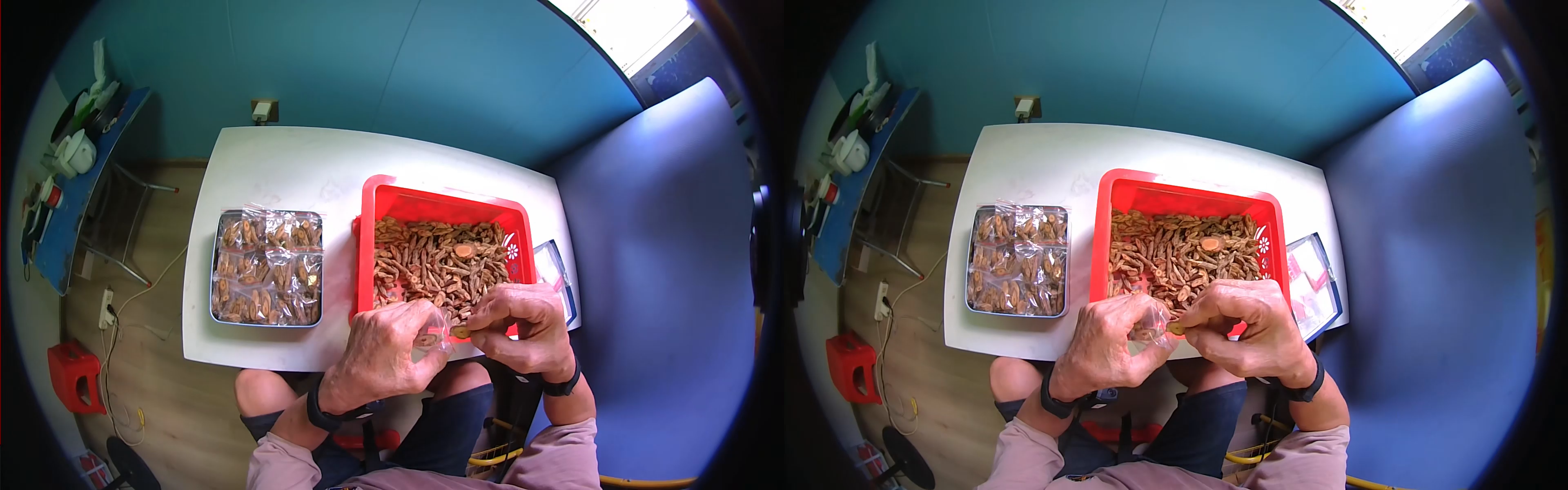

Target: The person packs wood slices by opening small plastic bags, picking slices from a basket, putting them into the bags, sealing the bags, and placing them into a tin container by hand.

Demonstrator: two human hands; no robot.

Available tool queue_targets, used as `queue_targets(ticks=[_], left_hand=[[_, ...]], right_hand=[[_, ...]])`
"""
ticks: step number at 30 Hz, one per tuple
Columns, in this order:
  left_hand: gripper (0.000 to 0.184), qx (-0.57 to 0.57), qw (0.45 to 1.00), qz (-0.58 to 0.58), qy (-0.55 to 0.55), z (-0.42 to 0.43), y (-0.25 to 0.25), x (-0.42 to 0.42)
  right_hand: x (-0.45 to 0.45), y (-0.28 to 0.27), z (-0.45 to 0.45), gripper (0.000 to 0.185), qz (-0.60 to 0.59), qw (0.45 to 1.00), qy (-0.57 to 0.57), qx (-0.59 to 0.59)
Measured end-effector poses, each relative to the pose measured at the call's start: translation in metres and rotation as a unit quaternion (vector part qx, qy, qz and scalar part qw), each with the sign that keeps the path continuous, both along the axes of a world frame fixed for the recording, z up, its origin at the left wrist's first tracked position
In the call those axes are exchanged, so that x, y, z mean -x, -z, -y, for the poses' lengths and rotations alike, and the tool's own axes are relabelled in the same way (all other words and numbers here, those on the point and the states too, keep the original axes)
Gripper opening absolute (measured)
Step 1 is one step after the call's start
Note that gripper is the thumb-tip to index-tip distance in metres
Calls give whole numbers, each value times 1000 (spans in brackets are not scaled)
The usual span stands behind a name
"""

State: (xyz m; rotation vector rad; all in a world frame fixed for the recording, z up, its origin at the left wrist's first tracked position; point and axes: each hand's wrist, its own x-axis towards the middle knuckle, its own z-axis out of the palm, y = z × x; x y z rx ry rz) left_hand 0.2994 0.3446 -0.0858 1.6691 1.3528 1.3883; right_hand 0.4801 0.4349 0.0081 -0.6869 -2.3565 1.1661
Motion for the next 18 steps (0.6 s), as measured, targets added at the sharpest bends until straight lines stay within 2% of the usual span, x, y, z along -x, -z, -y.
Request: queue_targets(ticks=[11,18], left_hand=[[52,-8,1000,3,7,-1,2,-1],[51,-11,1000,-1,7,-1,3,-1]], right_hand=[[2,4,1,15,15,1000,-5,-11],[4,3,2,16,19,1000,-6,-10]])
